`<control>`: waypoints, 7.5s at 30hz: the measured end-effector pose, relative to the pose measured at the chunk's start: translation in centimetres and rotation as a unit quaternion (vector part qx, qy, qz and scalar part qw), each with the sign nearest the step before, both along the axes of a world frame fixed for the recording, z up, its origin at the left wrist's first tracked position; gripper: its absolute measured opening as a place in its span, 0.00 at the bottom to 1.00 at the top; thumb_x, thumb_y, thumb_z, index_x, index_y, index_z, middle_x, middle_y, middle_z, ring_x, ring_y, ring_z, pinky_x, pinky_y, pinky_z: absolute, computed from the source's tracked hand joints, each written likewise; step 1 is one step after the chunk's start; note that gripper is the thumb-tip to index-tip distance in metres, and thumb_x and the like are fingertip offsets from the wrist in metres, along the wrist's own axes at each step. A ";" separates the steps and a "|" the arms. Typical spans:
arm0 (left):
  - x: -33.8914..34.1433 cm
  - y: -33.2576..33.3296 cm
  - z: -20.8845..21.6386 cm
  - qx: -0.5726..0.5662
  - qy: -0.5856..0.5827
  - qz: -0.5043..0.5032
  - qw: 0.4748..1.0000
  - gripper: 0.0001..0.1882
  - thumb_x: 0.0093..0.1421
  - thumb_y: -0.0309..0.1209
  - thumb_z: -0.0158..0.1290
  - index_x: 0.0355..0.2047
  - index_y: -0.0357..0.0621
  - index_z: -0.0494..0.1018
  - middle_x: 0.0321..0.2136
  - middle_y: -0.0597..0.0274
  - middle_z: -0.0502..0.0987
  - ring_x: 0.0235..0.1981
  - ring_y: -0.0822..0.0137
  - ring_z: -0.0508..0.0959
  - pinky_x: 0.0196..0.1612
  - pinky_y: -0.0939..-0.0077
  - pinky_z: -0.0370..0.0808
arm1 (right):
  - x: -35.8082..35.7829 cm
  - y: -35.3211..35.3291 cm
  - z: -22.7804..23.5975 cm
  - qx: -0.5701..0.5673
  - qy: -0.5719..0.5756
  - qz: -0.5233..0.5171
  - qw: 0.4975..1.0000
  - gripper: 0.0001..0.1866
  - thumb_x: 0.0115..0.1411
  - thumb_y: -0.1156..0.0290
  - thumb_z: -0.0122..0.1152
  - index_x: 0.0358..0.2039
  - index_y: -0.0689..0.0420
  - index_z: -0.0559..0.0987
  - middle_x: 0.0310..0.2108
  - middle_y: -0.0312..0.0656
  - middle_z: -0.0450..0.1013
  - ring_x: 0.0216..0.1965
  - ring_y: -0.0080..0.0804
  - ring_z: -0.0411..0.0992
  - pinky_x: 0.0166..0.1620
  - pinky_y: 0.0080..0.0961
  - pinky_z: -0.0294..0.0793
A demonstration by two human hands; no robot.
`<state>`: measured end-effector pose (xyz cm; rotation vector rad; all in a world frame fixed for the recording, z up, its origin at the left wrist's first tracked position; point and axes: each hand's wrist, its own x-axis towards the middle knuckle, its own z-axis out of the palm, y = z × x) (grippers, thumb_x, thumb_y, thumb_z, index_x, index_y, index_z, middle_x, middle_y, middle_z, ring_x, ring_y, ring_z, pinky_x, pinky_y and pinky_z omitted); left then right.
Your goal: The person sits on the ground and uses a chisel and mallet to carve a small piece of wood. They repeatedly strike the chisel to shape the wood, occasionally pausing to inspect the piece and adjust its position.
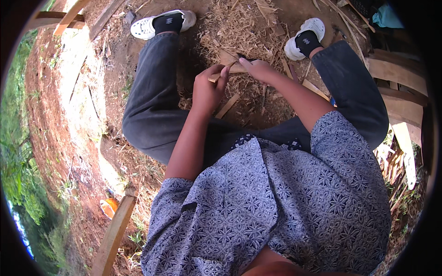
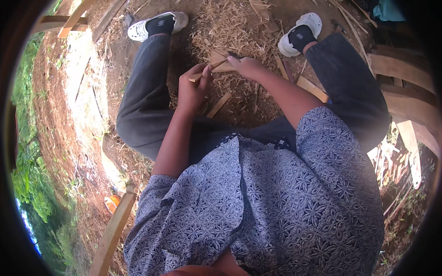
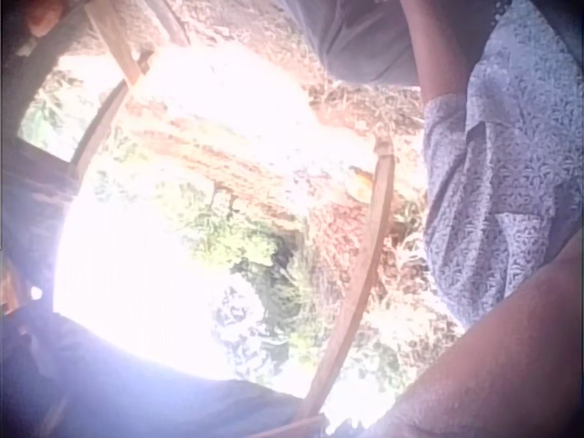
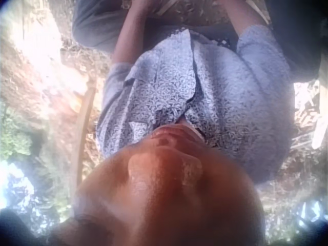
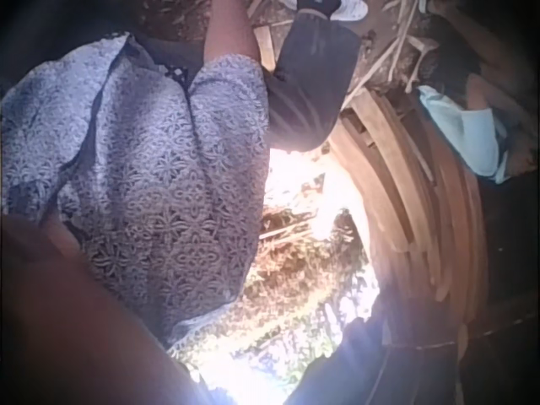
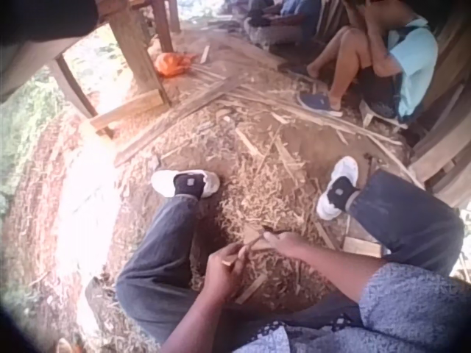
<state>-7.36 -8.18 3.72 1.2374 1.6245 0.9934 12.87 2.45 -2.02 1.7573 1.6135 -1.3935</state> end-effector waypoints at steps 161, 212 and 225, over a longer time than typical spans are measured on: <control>-1.5 -0.3 -0.2 -0.091 -0.353 0.189 0.912 0.38 0.76 0.59 0.33 0.52 0.32 0.74 0.25 0.62 0.75 0.23 0.69 0.75 0.31 0.74 0.75 | 2.5 -0.4 1.6 -0.029 0.254 -0.413 0.874 0.33 0.66 0.31 0.52 0.38 0.54 0.74 0.23 0.29 0.66 0.16 0.16 0.59 0.20 0.21 0.62; 6.9 3.9 11.0 0.067 0.487 -0.062 0.868 0.10 0.69 0.31 0.53 0.48 0.51 0.80 0.40 0.58 0.83 0.39 0.54 0.84 0.39 0.60 0.81 | 12.9 0.4 6.4 0.039 0.287 -0.228 0.930 0.30 0.66 0.64 0.53 0.66 0.63 0.68 0.28 0.38 0.73 0.27 0.24 0.74 0.31 0.27 0.75; 6.4 5.4 14.0 0.042 0.623 -0.177 0.761 0.04 0.66 0.34 0.54 0.36 0.52 0.78 0.30 0.66 0.79 0.36 0.60 0.82 0.41 0.60 0.72 | 18.4 0.2 -2.2 -0.061 0.279 -0.252 0.925 0.25 0.68 0.63 0.49 0.63 0.59 0.71 0.35 0.38 0.74 0.26 0.25 0.73 0.28 0.25 0.74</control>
